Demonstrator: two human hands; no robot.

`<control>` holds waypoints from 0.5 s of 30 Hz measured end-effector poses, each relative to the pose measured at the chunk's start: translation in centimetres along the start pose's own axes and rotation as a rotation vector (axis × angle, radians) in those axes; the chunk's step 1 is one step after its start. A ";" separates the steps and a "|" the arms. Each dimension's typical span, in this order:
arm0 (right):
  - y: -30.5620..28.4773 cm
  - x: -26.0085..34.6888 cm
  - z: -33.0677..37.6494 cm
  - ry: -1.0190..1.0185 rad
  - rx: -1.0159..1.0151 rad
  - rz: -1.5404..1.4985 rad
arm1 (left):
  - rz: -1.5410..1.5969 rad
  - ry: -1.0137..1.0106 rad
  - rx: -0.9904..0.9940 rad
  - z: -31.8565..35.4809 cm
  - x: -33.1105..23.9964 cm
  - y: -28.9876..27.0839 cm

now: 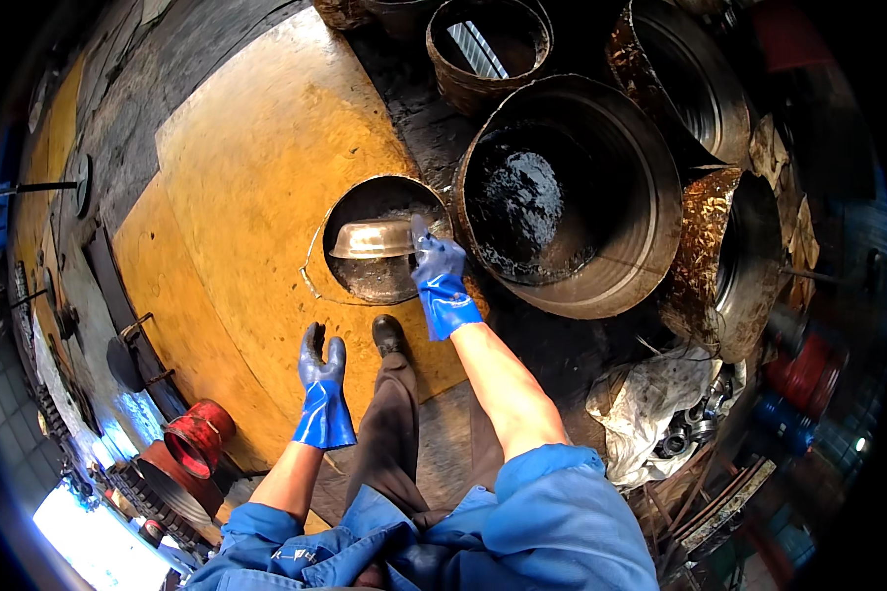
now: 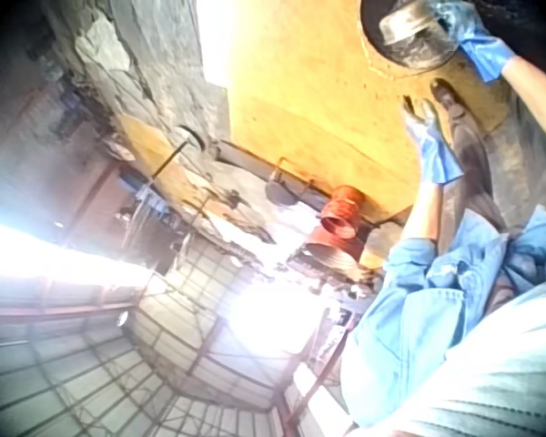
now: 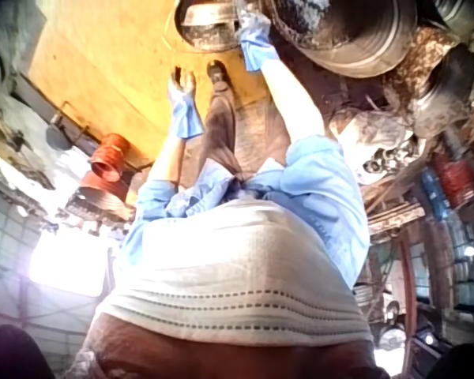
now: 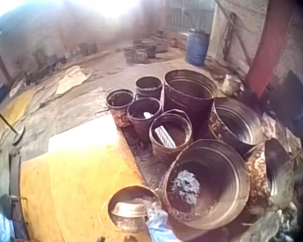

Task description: The person scoops a dark liquid from a large metal drum using a small metal bowl and pours it into a smaller bucket. The person repeats this scooping and pouring action multiple times.

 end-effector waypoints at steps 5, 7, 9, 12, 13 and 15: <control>-2.1 -1.8 -0.2 0.389 0.084 -0.743 | -0.161 0.083 0.020 -1.2 -4.3 2.9; -5.5 -0.7 -0.2 0.604 0.386 -1.028 | -0.182 0.155 -0.025 -2.8 -6.1 3.7; -10.8 -3.7 0.2 0.590 0.257 -1.284 | -0.186 0.230 0.043 -3.9 -10.6 8.5; -6.2 -12.3 0.3 0.940 0.347 -1.551 | -0.276 0.341 0.131 -7.2 -15.4 15.5; -6.0 -14.6 0.2 1.056 0.317 -1.559 | -0.306 0.433 0.153 -8.8 -16.7 17.7; -5.2 -21.3 -0.2 1.147 0.276 -1.316 | -0.419 0.471 0.173 -11.7 -19.0 23.4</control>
Point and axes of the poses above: each hand's wrist, its own z-axis away from the middle knuckle, its own y-axis out of the palm, x = y × z, the point moved 6 cm from there along -z, towards the middle knuckle, and after that the axes turned 7 degrees about z, right-handed, at the moved point
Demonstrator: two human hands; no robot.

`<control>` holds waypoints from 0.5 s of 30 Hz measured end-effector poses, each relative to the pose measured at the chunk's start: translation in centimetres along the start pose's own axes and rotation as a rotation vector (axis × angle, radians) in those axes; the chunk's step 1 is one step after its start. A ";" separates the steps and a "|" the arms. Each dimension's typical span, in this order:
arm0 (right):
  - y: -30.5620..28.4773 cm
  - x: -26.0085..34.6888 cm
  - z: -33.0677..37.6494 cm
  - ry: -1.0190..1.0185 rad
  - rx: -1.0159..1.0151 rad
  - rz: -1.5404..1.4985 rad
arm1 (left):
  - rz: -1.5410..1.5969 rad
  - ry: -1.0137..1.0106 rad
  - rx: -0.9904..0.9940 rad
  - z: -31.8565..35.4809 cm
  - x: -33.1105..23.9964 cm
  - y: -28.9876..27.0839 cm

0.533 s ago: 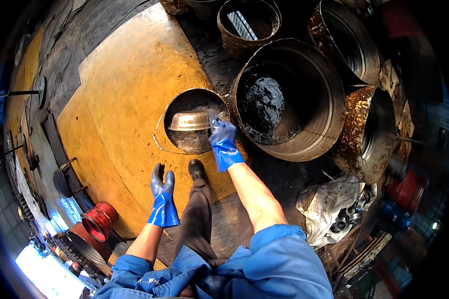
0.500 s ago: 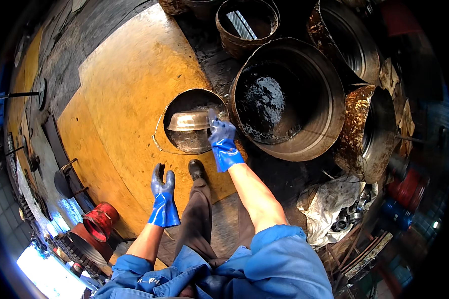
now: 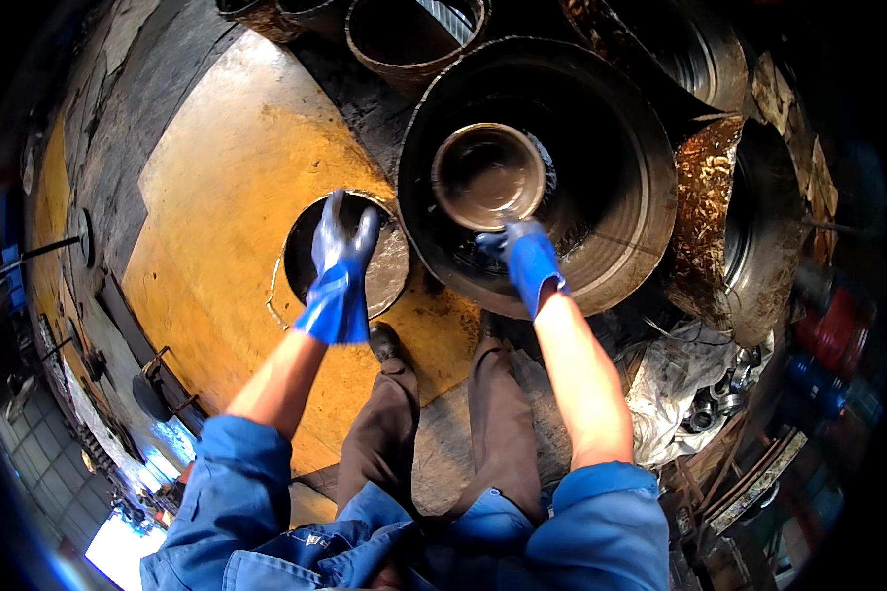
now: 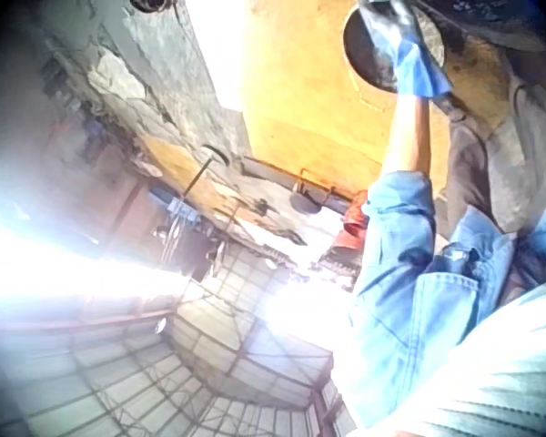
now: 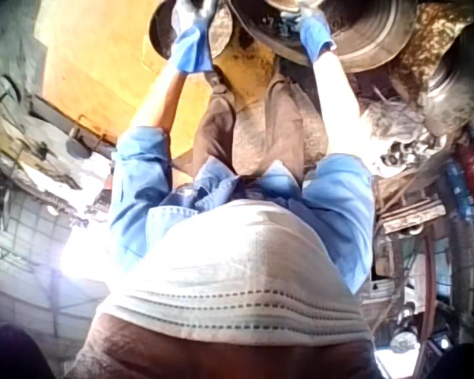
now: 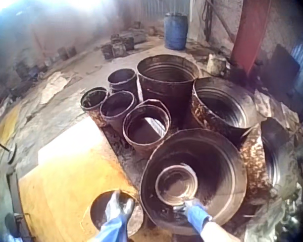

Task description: The person scoops a dark liquid from a large metal drum using a small metal bowl and pours it into a smaller bucket. The person repeats this scooping and pouring action multiple times.

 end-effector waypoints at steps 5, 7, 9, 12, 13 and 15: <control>-11.5 0.9 -10.7 -0.276 -0.187 0.120 | -0.132 -0.039 0.181 -10.7 -2.8 10.4; -14.2 -0.2 -14.5 -0.205 -0.235 -0.168 | -0.097 -0.121 0.228 -13.2 -1.5 13.3; -17.4 -1.1 -17.6 -0.086 -0.338 -0.263 | 0.007 -0.114 0.184 -13.7 -0.1 14.6; -23.3 -0.9 -23.1 -0.080 -0.753 0.287 | -0.058 -0.107 0.204 -13.5 -1.1 15.0; -24.9 -0.1 -24.6 -0.096 -0.875 0.458 | -0.084 -0.085 0.209 -13.4 -1.6 15.2; -22.8 0.5 -25.9 0.037 -0.955 0.704 | -0.122 -0.096 0.177 -13.7 -0.5 14.4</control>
Point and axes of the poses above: each hand's wrist, its own z-axis away from the middle knuckle, its own y-axis out of the palm, x = y × z, the point moved 6 cm from there along -z, towards the middle knuckle, and after that the axes turned 7 degrees about z, right-handed, at the moved point
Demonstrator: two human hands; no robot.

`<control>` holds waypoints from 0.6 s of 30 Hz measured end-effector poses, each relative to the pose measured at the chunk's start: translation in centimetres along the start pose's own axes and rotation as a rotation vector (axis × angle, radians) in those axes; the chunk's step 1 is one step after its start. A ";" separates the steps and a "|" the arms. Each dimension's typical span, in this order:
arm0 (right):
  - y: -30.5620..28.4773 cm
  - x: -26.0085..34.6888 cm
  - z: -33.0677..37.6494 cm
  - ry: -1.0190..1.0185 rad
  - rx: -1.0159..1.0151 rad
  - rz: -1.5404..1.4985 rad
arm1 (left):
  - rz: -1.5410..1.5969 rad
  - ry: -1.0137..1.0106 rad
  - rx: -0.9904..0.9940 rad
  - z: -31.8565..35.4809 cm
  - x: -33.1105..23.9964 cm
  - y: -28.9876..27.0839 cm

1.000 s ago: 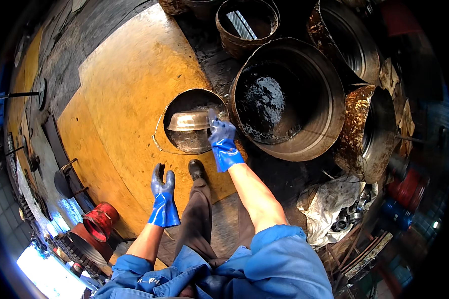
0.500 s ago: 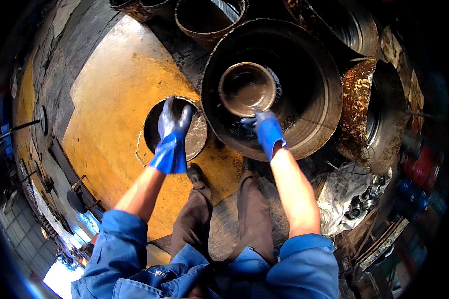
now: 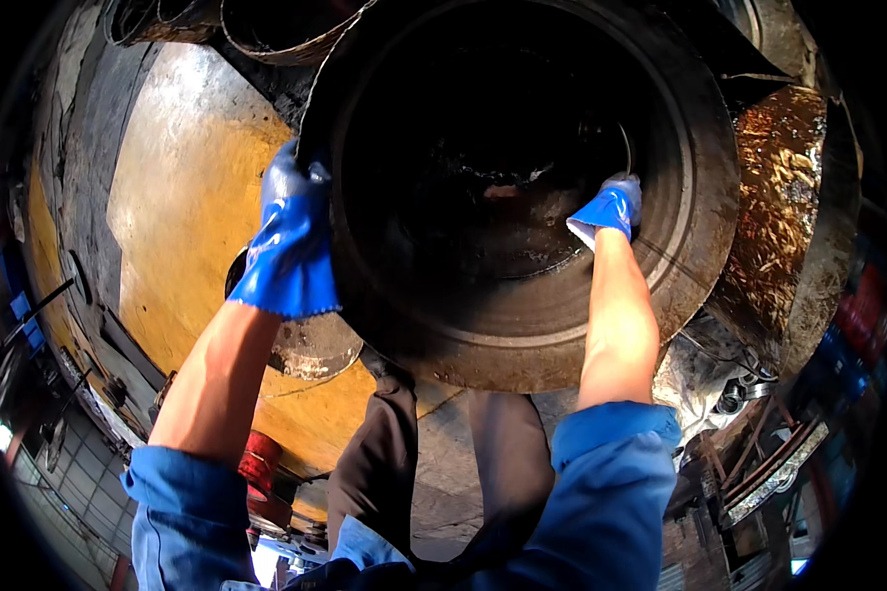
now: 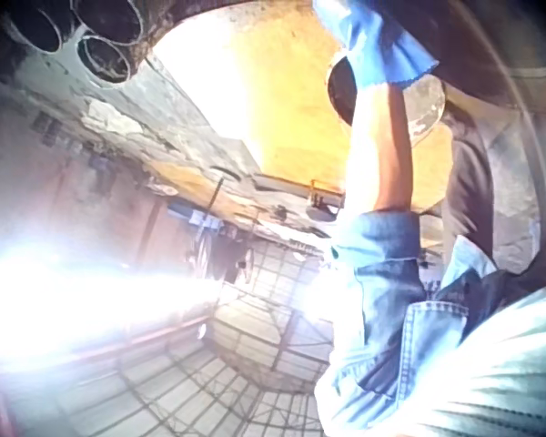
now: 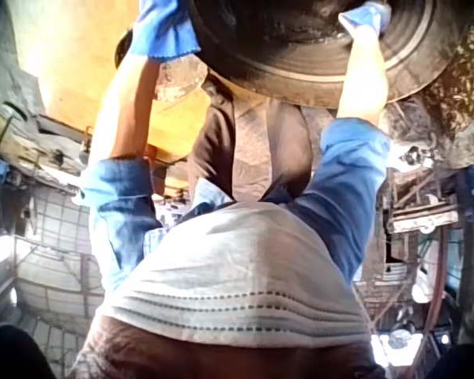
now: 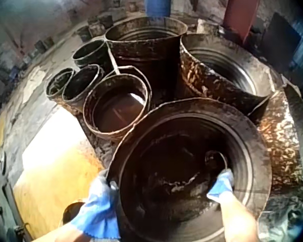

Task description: The person scoops a dark liquid from a large metal drum using a small metal bowl and pours it into a smaller bucket. The person repeats this scooping and pouring action multiple times.

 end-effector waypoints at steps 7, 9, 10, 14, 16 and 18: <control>7.8 6.2 12.7 -0.851 0.145 0.893 | -0.107 -0.058 0.019 0.2 0.2 -1.0; 9.2 5.8 14.5 -0.800 0.278 0.723 | -0.108 -0.045 -0.003 0.4 -0.2 -0.2; 10.3 6.1 15.9 -0.795 0.332 0.661 | -0.072 -0.054 0.010 0.4 -0.4 -0.2; 15.2 8.8 19.1 -0.752 0.567 0.490 | -0.074 -0.079 0.045 0.2 -0.1 0.2; 16.8 10.1 20.1 -0.719 0.695 0.426 | -0.058 -0.069 0.065 0.3 -0.7 0.3; 17.2 10.8 20.0 -0.669 0.791 0.392 | -0.018 -0.079 0.081 0.3 -1.1 1.0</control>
Point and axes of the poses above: each hand's wrist, its own z-axis away from the middle knuckle, its own y-axis out of the palm, x = y × z, the point moved 6 cm from there along -z, towards the middle knuckle, and after that the axes turned 7 degrees about z, right-handed, at the moved point
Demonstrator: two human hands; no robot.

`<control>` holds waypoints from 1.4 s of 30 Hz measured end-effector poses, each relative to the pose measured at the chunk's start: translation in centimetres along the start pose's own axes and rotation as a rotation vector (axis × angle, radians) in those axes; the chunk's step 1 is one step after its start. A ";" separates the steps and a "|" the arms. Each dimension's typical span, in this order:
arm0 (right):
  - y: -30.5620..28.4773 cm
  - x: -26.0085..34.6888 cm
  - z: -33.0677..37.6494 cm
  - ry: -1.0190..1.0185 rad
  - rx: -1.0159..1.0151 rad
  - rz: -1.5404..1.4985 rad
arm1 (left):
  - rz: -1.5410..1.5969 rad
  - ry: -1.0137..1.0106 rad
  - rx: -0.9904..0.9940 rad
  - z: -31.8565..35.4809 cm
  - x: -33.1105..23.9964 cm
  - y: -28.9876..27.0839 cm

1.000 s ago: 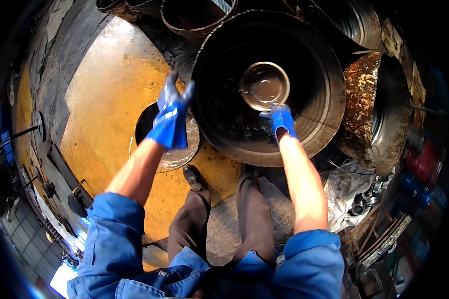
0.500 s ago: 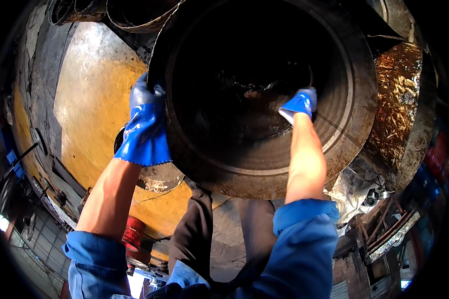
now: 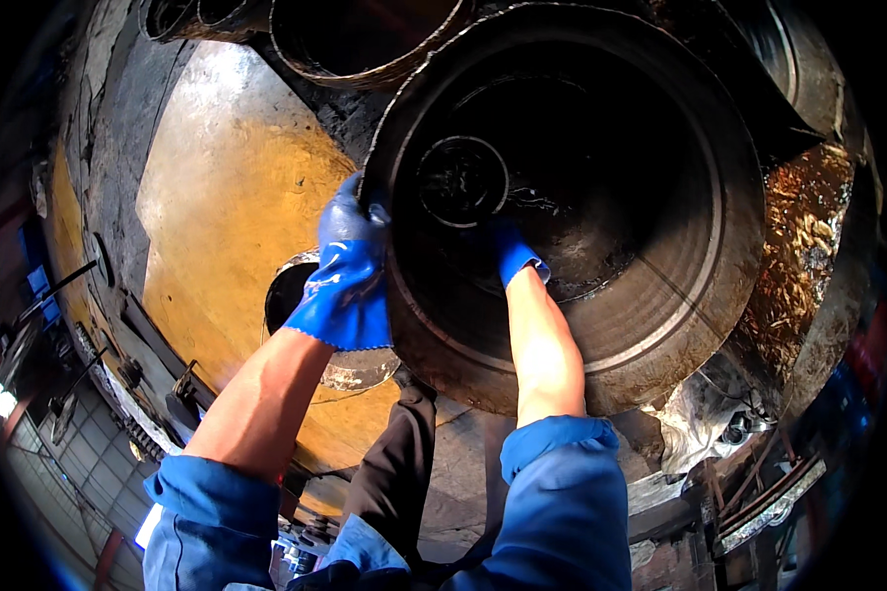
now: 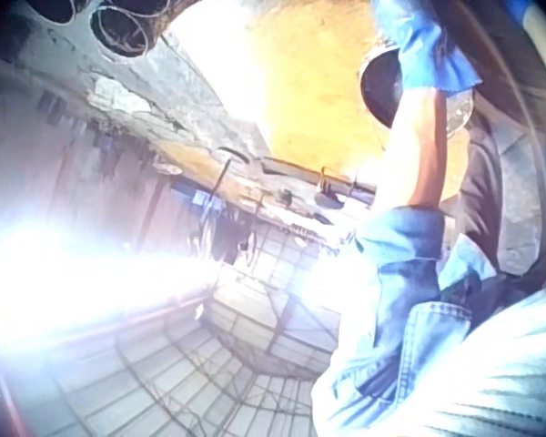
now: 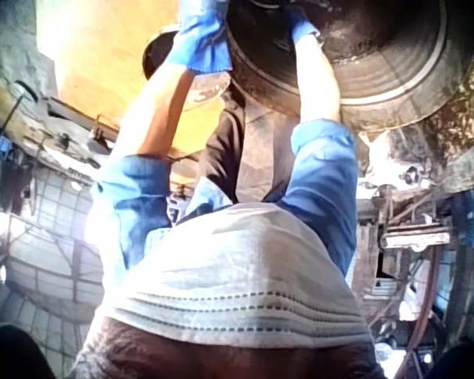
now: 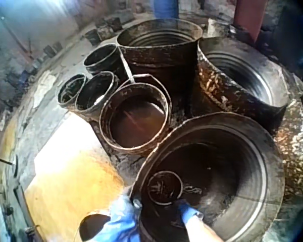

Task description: The person scoops a dark liquid from a large metal drum using a small metal bowl and pours it into a smaller bucket. The person repeats this scooping and pouring action multiple times.

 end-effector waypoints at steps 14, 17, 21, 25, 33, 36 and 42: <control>-18.0 -0.4 24.6 0.100 -0.038 -1.009 | 0.111 -0.069 0.080 0.1 0.3 -1.6; -23.2 0.9 28.5 0.062 -0.044 -1.043 | 0.099 -0.032 0.042 0.1 0.7 -1.7; -28.5 4.4 30.1 -0.027 0.040 -1.035 | 0.093 -0.003 0.012 0.2 0.8 -2.1; -33.1 11.2 30.2 0.006 -0.040 -0.996 | 0.087 -0.054 0.046 0.3 1.3 -1.5; -37.8 21.8 21.9 -0.223 -0.182 -0.703 | 0.170 0.021 0.009 0.0 0.7 -1.5; -38.3 24.3 19.6 -0.313 -0.292 -0.462 | 0.158 0.035 -0.025 0.0 1.2 -1.5; -41.4 24.4 13.3 -0.165 -0.726 -0.114 | 0.210 0.057 -0.022 0.0 0.2 -1.2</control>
Point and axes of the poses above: each hand's wrist, its own z-axis away from the middle knuckle, its own y-axis out of the palm, x = y × z, the point moved 6 cm from there along -z, towards the middle knuckle, and after that the axes turned 7 degrees about z, right-handed, at the moved point
